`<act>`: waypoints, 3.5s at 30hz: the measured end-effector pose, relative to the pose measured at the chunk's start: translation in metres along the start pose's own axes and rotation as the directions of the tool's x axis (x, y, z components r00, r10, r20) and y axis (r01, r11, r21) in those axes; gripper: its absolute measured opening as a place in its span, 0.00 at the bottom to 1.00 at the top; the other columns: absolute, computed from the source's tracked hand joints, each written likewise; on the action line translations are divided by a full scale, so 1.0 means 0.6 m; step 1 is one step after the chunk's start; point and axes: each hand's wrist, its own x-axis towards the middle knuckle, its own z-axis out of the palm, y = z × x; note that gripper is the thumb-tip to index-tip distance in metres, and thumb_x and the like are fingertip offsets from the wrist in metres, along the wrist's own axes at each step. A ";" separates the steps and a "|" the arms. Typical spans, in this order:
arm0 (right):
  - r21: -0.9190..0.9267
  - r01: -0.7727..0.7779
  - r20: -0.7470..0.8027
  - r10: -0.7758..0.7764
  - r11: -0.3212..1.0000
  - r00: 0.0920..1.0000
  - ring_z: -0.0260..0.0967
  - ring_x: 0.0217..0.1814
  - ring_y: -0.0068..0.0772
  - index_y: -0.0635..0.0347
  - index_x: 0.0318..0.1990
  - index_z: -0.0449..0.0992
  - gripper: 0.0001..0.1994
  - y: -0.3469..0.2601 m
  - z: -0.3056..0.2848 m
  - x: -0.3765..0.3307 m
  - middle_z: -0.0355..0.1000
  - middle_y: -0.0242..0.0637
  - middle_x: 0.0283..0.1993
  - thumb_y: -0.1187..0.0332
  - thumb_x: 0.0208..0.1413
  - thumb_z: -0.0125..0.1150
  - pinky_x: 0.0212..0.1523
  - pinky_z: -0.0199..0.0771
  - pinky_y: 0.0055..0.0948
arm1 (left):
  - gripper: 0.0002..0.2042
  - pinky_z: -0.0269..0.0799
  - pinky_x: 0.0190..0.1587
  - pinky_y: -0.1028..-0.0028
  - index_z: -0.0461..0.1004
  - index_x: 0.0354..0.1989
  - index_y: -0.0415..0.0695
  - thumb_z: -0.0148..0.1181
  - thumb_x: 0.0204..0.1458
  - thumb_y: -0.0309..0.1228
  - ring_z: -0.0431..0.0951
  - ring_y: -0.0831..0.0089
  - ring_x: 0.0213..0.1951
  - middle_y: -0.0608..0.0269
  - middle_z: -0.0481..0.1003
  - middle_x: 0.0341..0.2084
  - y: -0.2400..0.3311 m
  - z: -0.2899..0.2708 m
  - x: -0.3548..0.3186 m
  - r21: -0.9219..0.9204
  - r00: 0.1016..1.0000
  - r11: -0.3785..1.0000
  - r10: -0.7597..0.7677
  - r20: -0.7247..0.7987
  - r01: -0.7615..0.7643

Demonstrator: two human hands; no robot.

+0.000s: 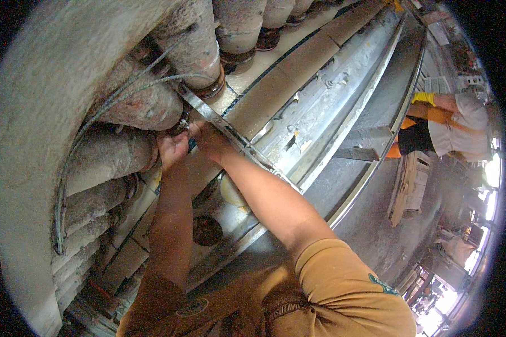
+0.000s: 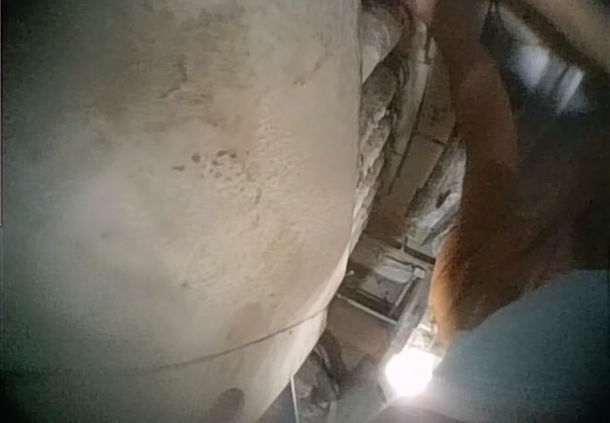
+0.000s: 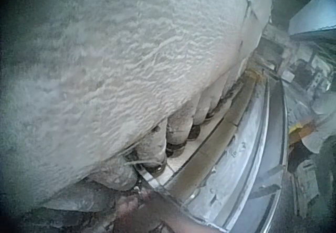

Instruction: The person picks up a dirty circular metal disc and scrapes its surface with a small tool, then places it on a shelf. The person repeats this process with another disc, scraping and placing it on the shelf. The person then uses a wrench to tighten a bolt on a metal bracket above the shelf.

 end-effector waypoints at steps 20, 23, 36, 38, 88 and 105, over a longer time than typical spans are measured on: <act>0.192 -0.560 0.256 0.509 0.806 0.822 0.71 0.39 0.57 0.68 0.34 0.74 0.19 -0.052 -0.027 0.054 0.73 0.56 0.33 0.56 0.60 0.48 0.41 0.69 0.43 | 0.20 0.66 0.55 0.57 0.68 0.54 0.43 0.60 0.53 0.34 0.70 0.60 0.54 0.59 0.72 0.52 0.002 0.025 -0.030 0.192 0.912 0.974 0.035 0.408 -0.123; 0.160 -0.419 0.196 0.387 0.894 0.901 0.71 0.37 0.57 0.68 0.32 0.74 0.20 -0.067 -0.033 0.062 0.72 0.56 0.32 0.56 0.60 0.48 0.41 0.70 0.43 | 0.22 0.66 0.55 0.57 0.68 0.54 0.42 0.62 0.51 0.35 0.69 0.60 0.55 0.59 0.71 0.53 0.017 0.039 -0.026 0.019 0.941 1.000 -0.029 0.338 0.024; 0.432 -0.743 -0.075 0.841 0.511 0.535 0.72 0.39 0.54 0.67 0.39 0.72 0.19 -0.188 0.051 0.076 0.73 0.56 0.35 0.58 0.64 0.41 0.42 0.70 0.44 | 0.31 0.68 0.51 0.63 0.58 0.60 0.38 0.63 0.49 0.36 0.65 0.60 0.55 0.60 0.64 0.57 0.021 0.019 -0.111 -0.224 0.890 0.868 -0.457 -0.011 0.443; 0.462 -0.706 -0.017 0.801 0.536 0.598 0.72 0.39 0.52 0.67 0.39 0.72 0.19 -0.165 0.049 0.066 0.73 0.55 0.35 0.59 0.63 0.41 0.44 0.70 0.42 | 0.32 0.69 0.51 0.64 0.58 0.61 0.38 0.63 0.49 0.36 0.65 0.60 0.56 0.59 0.63 0.58 0.010 0.028 -0.112 -0.034 0.952 0.952 -0.301 0.063 0.303; 0.273 -0.763 0.917 0.082 0.587 0.391 0.71 0.30 0.23 0.61 0.37 0.80 0.13 0.123 -0.110 0.178 0.76 0.31 0.31 0.64 0.45 0.70 0.29 0.73 0.26 | 0.18 0.67 0.54 0.55 0.72 0.50 0.44 0.56 0.53 0.39 0.73 0.59 0.52 0.59 0.75 0.49 0.027 0.035 -0.031 0.255 0.988 0.966 0.069 -0.141 -0.032; 0.250 -0.932 0.967 -0.121 0.262 0.225 0.73 0.37 0.31 0.60 0.40 0.75 0.12 0.050 -0.059 0.084 0.75 0.36 0.36 0.63 0.53 0.64 0.39 0.76 0.32 | 0.23 0.63 0.60 0.48 0.63 0.58 0.39 0.54 0.53 0.31 0.65 0.54 0.59 0.56 0.66 0.58 0.021 0.049 -0.059 0.358 0.996 0.932 0.020 0.090 -0.051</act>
